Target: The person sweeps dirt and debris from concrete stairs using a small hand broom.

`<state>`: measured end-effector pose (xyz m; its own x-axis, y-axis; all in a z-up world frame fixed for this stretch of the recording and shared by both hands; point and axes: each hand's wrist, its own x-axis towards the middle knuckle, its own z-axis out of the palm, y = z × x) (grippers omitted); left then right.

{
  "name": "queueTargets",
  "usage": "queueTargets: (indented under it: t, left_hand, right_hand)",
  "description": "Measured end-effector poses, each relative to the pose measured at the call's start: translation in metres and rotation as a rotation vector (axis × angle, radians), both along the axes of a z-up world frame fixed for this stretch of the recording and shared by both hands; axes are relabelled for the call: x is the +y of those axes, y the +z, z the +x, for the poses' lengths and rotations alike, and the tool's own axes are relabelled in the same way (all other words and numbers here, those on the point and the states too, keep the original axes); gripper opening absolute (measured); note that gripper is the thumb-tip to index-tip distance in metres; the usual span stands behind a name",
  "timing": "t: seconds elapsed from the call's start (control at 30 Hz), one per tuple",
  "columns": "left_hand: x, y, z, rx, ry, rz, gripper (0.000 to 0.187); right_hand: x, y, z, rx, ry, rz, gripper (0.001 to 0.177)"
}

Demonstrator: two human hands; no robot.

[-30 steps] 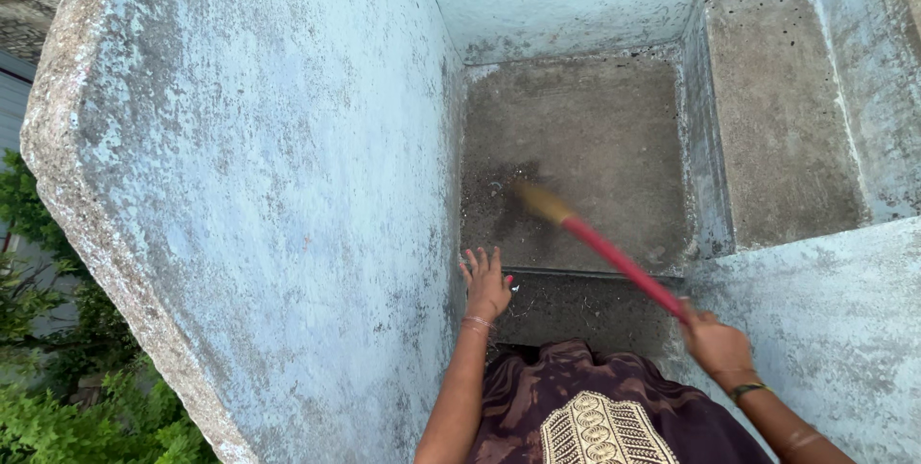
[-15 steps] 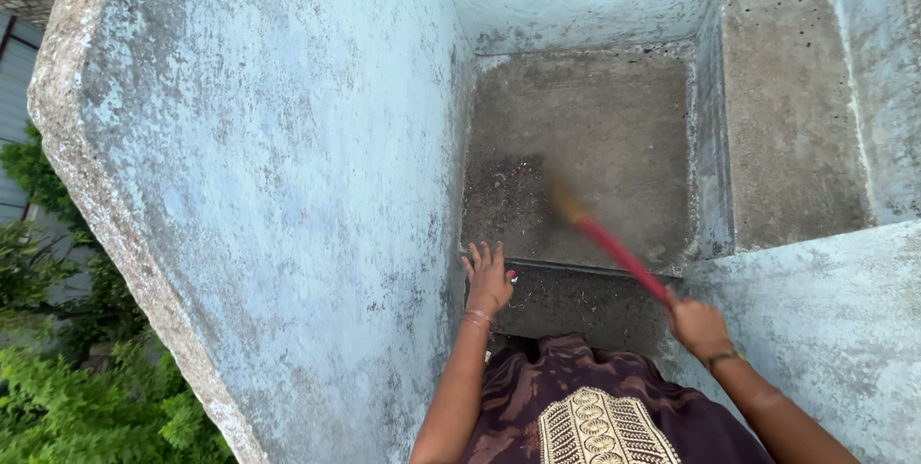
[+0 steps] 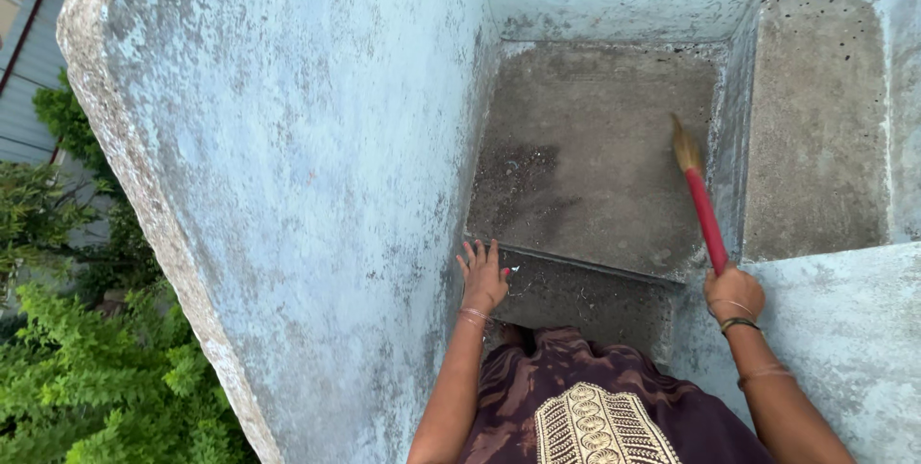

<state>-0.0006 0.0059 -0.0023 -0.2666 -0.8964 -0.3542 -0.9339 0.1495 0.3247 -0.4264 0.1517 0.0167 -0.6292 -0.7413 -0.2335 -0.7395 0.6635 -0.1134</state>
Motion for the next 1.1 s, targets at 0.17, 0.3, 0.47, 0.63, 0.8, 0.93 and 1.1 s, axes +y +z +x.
queueTargets:
  t: [0.17,0.3,0.47,0.63,0.8,0.93,1.1]
  left_hand:
    - [0.015,-0.006,-0.006,0.020,0.024,-0.014,0.080]
    - [0.022,-0.008,-0.010,0.034,0.062,-0.002,0.079]
    - [0.029,-0.010,-0.021,0.043,0.081,-0.017,0.080]
    - [0.032,-0.010,-0.029,0.061,-0.003,-0.018,0.078]
    - [0.009,-0.005,-0.017,0.016,-0.069,-0.030,0.078]
    - [-0.015,-0.005,-0.002,-0.005,-0.104,-0.016,0.078]
    - [-0.041,-0.009,0.009,-0.036,-0.173,-0.005,0.078]
  right_hand:
    - [0.026,-0.010,0.029,-0.081,0.173,0.130,0.037]
    - [0.050,-0.003,0.036,-0.138,0.243,0.136,0.051]
    - [0.046,0.018,0.016,-0.144,0.132,0.107,0.051]
    - [0.027,0.012,-0.014,-0.093,0.026,0.048,0.053]
    - [0.041,0.000,0.013,-0.034,0.050,0.180,0.043]
    - [0.103,0.002,0.068,-0.065,0.438,0.162,0.060]
    - [0.159,0.022,0.100,-0.105,0.482,0.184,0.064]
